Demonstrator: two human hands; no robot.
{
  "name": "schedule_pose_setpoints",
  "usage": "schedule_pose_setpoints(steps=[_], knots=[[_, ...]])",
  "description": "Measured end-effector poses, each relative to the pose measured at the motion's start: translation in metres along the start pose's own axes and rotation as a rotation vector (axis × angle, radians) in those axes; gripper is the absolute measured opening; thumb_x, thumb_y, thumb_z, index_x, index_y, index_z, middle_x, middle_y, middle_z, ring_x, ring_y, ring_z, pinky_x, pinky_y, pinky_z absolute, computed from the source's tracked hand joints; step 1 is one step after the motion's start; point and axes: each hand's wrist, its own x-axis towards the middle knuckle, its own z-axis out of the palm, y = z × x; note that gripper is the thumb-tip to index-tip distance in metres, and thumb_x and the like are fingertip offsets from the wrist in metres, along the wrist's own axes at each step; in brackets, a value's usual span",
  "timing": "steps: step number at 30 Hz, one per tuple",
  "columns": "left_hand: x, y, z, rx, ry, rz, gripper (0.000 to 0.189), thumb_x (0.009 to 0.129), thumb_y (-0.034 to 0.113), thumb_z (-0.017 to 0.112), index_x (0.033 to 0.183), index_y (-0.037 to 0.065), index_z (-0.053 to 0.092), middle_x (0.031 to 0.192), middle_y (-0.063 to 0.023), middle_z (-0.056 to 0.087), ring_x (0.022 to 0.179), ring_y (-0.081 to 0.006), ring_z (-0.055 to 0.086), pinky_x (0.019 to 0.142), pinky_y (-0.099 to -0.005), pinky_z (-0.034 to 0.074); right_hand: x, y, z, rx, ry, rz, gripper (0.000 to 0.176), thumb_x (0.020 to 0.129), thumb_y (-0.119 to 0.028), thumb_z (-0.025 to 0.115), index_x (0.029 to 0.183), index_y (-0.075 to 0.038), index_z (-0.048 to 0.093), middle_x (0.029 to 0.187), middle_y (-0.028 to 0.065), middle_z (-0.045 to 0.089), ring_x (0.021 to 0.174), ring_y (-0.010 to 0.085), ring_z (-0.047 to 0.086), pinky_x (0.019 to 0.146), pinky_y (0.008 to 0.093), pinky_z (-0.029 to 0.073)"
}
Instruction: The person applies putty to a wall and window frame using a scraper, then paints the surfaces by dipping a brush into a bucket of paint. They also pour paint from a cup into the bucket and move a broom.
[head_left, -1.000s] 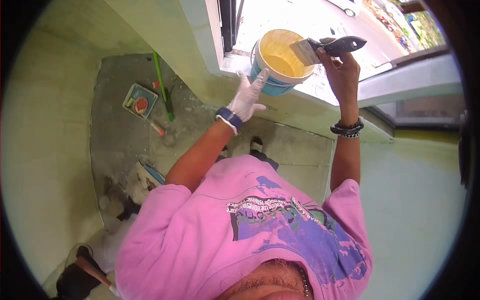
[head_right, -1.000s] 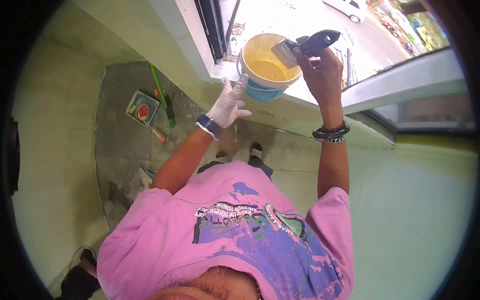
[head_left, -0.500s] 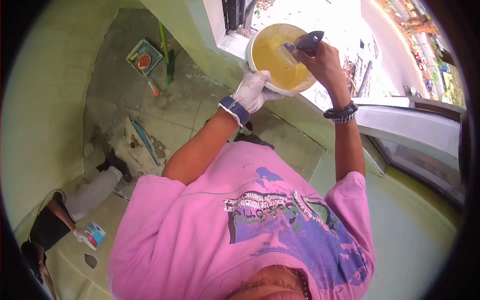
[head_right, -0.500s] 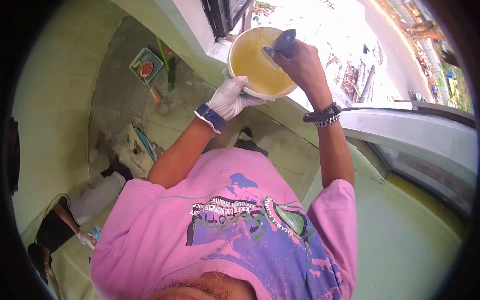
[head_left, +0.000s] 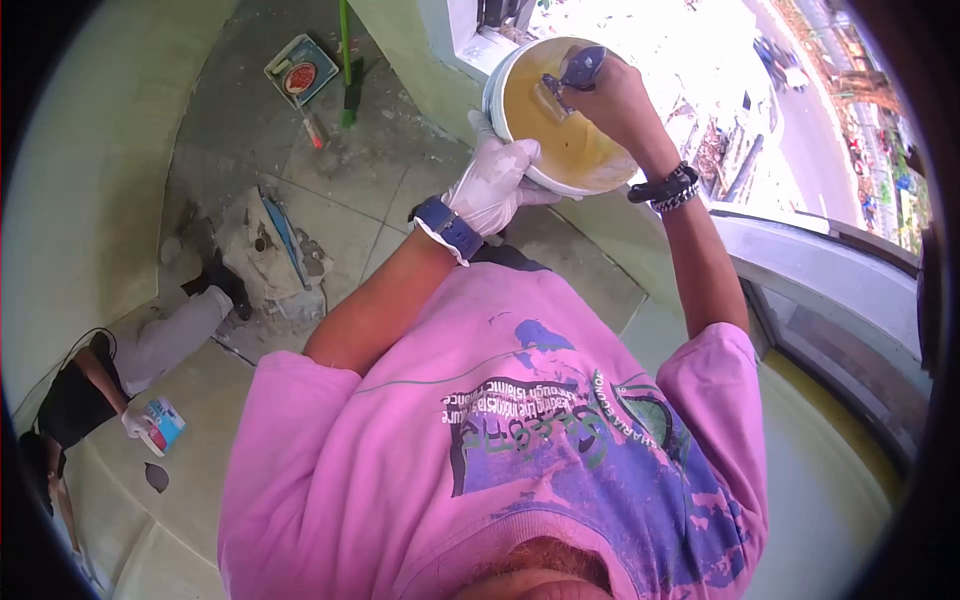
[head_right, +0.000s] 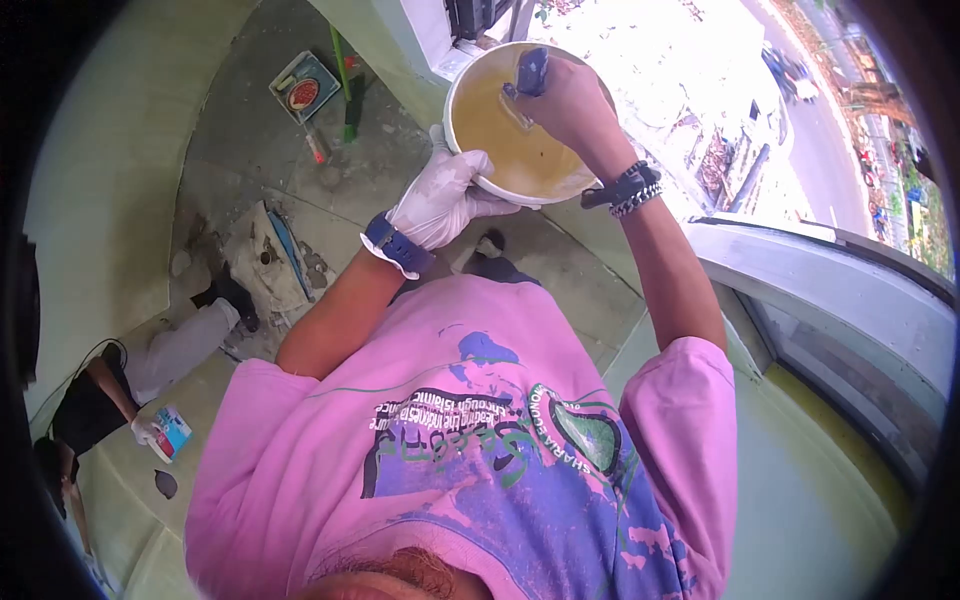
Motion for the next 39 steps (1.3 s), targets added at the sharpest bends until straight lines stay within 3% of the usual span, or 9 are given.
schedule_pose_setpoints(steps=[10,14,20,26,29,32,34,36,39], knots=[[-0.019,-0.002,0.006,0.048,-0.021,0.025,0.063,0.082,-0.004,0.04,0.135,0.012,0.008,0.128,-0.0187,0.035,0.11,-0.0365,0.055,0.083,-0.0522,0.055,0.001,0.007,0.017,-0.034,-0.151,-0.046,0.028,0.075,-0.025,0.071,0.088,-0.002,0.061,0.075,0.015,0.064,0.066,0.0318,0.06,0.065,0.0389,0.049],[-0.021,0.006,0.004,0.052,-0.021,0.048,0.065,0.08,-0.005,0.04,0.135,0.014,0.009,0.128,-0.0182,0.034,0.11,-0.0357,0.055,0.082,-0.0535,0.055,-0.005,-0.009,0.01,0.064,-0.104,-0.07,0.026,0.076,-0.02,0.07,0.091,-0.002,0.06,0.075,0.0153,0.064,0.066,0.0319,0.06,0.065,0.039,0.048],[-0.019,0.009,0.003,0.105,0.02,0.048,0.056,0.081,-0.001,0.04,0.133,-0.001,0.021,0.123,-0.0183,0.043,0.107,-0.0313,0.057,0.082,-0.0477,0.057,-0.005,-0.006,0.009,0.065,-0.199,-0.077,0.021,0.077,-0.011,0.065,0.096,-0.004,0.059,0.076,0.0158,0.064,0.068,0.0327,0.061,0.064,0.0391,0.048],[-0.017,0.006,0.003,0.077,0.075,0.076,0.053,0.081,-0.001,0.041,0.132,-0.002,0.027,0.12,-0.0184,0.048,0.103,-0.0308,0.06,0.08,-0.0472,0.058,0.0,-0.01,0.006,0.012,-0.2,-0.138,0.019,0.076,-0.007,0.063,0.095,-0.003,0.059,0.077,0.0175,0.064,0.071,0.0339,0.063,0.064,0.0393,0.049],[-0.027,0.007,-0.004,0.059,0.09,0.067,0.046,0.084,0.003,0.04,0.13,-0.005,0.032,0.119,-0.0189,0.053,0.101,-0.0324,0.062,0.082,-0.0466,0.056,-0.002,-0.028,-0.016,-0.018,-0.175,-0.163,0.023,0.077,-0.008,0.063,0.099,-0.003,0.06,0.077,0.0162,0.065,0.071,0.0279,0.065,0.064,0.0375,0.05],[-0.036,0.012,-0.026,-0.01,0.059,0.016,0.044,0.086,0.006,0.041,0.129,-0.003,0.037,0.118,-0.0181,0.054,0.102,-0.0319,0.062,0.083,-0.0463,0.055,-0.011,-0.054,-0.032,0.087,-0.152,0.037,0.028,0.079,-0.005,0.063,0.107,-0.002,0.059,0.081,0.0118,0.065,0.073,0.0194,0.064,0.063,0.0318,0.052],[-0.043,0.013,-0.036,-0.048,0.07,0.062,0.045,0.085,0.007,0.043,0.129,0.001,0.04,0.118,-0.0149,0.056,0.101,-0.029,0.062,0.082,-0.0446,0.056,-0.025,-0.038,-0.027,0.466,-0.082,0.061,0.024,0.085,-0.005,0.059,0.108,0.002,0.058,0.093,0.0107,0.063,0.083,0.0182,0.063,0.07,0.0298,0.055],[-0.04,0.006,-0.049,-0.057,0.127,0.144,0.04,0.085,0.005,0.042,0.125,0.0,0.041,0.111,-0.0159,0.058,0.09,-0.0295,0.066,0.075,-0.0422,0.058,-0.043,-0.051,-0.028,0.875,0.003,0.225,0.024,0.089,-0.008,0.057,0.111,0.003,0.056,0.1,0.0118,0.06,0.092,0.0198,0.061,0.081,0.0344,0.056],[-0.038,-0.001,-0.054,-0.081,0.075,0.178,0.041,0.083,0.007,0.044,0.123,-0.001,0.042,0.112,-0.0155,0.057,0.09,-0.0322,0.066,0.077,-0.0456,0.057,-0.065,-0.063,-0.046,0.965,0.182,0.151,0.025,0.089,-0.005,0.055,0.113,0.003,0.053,0.104,0.0136,0.059,0.095,0.0208,0.061,0.082,0.0381,0.057]])
